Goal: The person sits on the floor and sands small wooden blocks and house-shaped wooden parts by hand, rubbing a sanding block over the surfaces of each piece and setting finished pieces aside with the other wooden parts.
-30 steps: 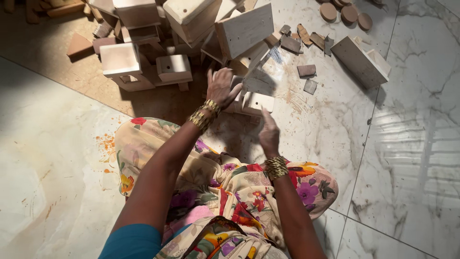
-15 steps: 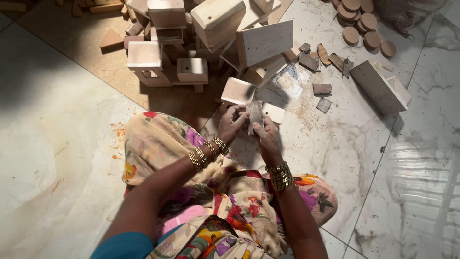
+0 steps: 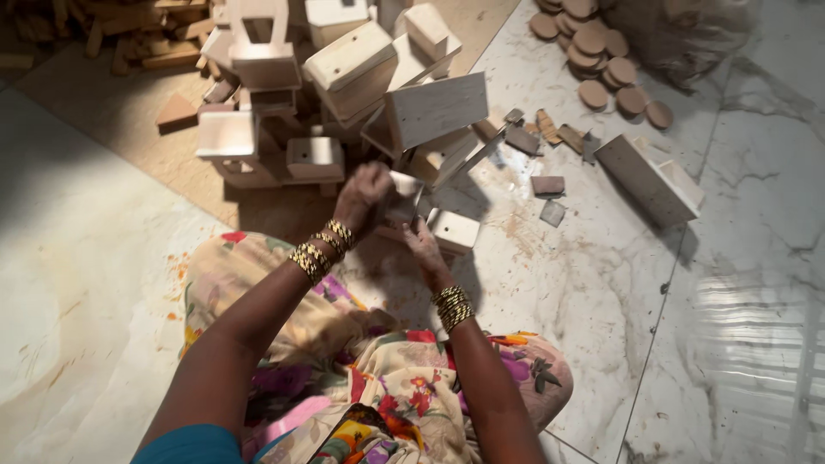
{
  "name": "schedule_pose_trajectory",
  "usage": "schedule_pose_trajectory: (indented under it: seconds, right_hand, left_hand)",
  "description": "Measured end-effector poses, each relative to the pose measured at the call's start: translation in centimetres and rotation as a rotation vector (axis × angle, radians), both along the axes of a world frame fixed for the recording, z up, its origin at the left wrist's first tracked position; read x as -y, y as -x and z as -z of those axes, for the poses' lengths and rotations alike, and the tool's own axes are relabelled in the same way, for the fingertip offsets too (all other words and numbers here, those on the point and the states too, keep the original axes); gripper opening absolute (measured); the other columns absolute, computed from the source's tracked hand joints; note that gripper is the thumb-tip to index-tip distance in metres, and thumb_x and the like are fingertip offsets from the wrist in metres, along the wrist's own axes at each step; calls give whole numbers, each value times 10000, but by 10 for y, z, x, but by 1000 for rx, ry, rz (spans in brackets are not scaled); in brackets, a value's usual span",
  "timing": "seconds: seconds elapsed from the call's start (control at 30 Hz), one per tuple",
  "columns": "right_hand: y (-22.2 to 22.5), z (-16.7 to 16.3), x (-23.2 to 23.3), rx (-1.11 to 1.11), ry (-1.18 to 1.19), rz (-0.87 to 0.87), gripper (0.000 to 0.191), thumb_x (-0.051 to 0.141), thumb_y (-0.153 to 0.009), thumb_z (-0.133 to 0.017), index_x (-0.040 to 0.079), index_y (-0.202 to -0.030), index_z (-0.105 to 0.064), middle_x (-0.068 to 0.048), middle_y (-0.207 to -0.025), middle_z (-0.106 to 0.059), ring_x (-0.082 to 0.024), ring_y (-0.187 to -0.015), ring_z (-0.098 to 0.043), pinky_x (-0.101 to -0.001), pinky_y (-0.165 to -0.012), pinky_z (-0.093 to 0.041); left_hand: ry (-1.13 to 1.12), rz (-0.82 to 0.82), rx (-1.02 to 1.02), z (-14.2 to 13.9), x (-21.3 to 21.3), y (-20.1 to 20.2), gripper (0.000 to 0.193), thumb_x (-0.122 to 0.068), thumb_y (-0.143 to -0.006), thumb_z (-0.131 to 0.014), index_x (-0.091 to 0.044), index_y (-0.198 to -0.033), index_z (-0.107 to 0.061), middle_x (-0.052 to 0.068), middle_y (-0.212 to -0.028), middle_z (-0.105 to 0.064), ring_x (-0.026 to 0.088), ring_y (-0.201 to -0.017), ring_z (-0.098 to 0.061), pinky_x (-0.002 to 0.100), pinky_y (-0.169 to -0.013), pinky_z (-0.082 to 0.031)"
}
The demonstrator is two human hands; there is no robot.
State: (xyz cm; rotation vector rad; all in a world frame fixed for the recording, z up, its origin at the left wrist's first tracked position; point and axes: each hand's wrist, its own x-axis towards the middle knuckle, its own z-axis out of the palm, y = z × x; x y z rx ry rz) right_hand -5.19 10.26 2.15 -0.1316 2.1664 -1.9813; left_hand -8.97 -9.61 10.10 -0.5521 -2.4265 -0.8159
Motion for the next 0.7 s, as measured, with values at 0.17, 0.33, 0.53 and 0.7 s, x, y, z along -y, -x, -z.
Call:
schedule_pose_trajectory:
  seconds: [0.17, 0.33, 0.53, 0.7]
  right_hand:
    - [-21, -14, -14, -61, -162, 62, 368, 415, -1064, -546, 55, -1128, -590, 17, -947, -514, -99, -909, -457, -280, -837, -441]
    - [-34, -30, -6, -20, -8, 33, 336, 370, -1101, -545, 50, -1169, -621, 35, -969, -522, -77, -941, -446, -257, -864, -414]
    - [-38, -41, 3, 96, 294, -12, 499, 355, -1031, -499, 80, -1445, -462, 20, -1351, -594, -65, -1231, -533, -263, -1088, -405]
    - [-32, -16, -8, 34, -143, -43, 647, 238, -965, -545, 2, -1538, -356, -123, -1339, -597, -197, -1186, -555, -319, -1047, -445]
  left_hand:
    - [63, 131, 204, 19, -14, -22, 401, -205, -797, -733, -131, -1184, -657, 90, -1158, -599, 301, -1142, -561, 432, -962, -476]
    - [174, 142, 68, 40, -10, -21, 422, -265, -891, -707, -140, -1286, -630, 161, -1394, -547, 330, -1311, -503, 471, -1100, -414]
    - [286, 246, 35, 81, -19, -49, 746, -515, -1000, -546, -1, -1521, -402, 240, -1589, -366, 369, -1488, -313, 504, -1211, -264]
    - [474, 153, -5, 90, -14, -29, 737, -517, -1041, -422, -27, -1587, -355, 195, -1665, -330, 304, -1567, -257, 453, -1265, -210]
